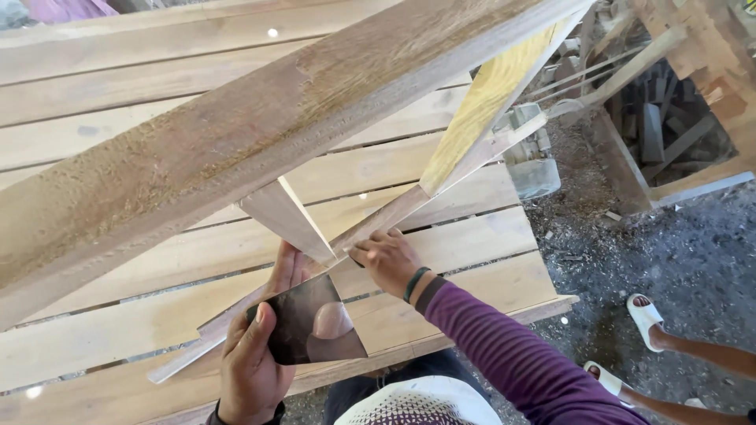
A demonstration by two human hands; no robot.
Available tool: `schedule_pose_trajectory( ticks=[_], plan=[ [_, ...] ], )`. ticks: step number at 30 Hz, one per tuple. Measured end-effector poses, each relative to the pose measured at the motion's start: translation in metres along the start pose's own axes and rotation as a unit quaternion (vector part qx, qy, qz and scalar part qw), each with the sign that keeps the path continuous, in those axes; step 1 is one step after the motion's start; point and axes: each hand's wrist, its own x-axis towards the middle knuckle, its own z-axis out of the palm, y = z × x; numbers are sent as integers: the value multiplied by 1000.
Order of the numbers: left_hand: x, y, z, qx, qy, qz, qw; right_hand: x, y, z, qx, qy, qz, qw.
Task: Sand the surface and edges of a wooden furniture component using sandpaper.
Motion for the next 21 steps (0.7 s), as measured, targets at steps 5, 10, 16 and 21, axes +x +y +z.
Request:
schedule_pose_trajectory(
  ticks=[5,10,16,21],
  plan=[
    [-2,0,5,-12,21,-14,1000,-4,6,32,1,84,-48,995],
    [1,4,12,-40,27,-28,998,-25,-3,39,-46,88,-58,993],
    [3,3,16,-6,11,-6,1000,2,44,3,-31,-39,193,980],
    [0,-1,14,4,25,1,1000,22,14,27,-16,-34,158,987]
  ],
)
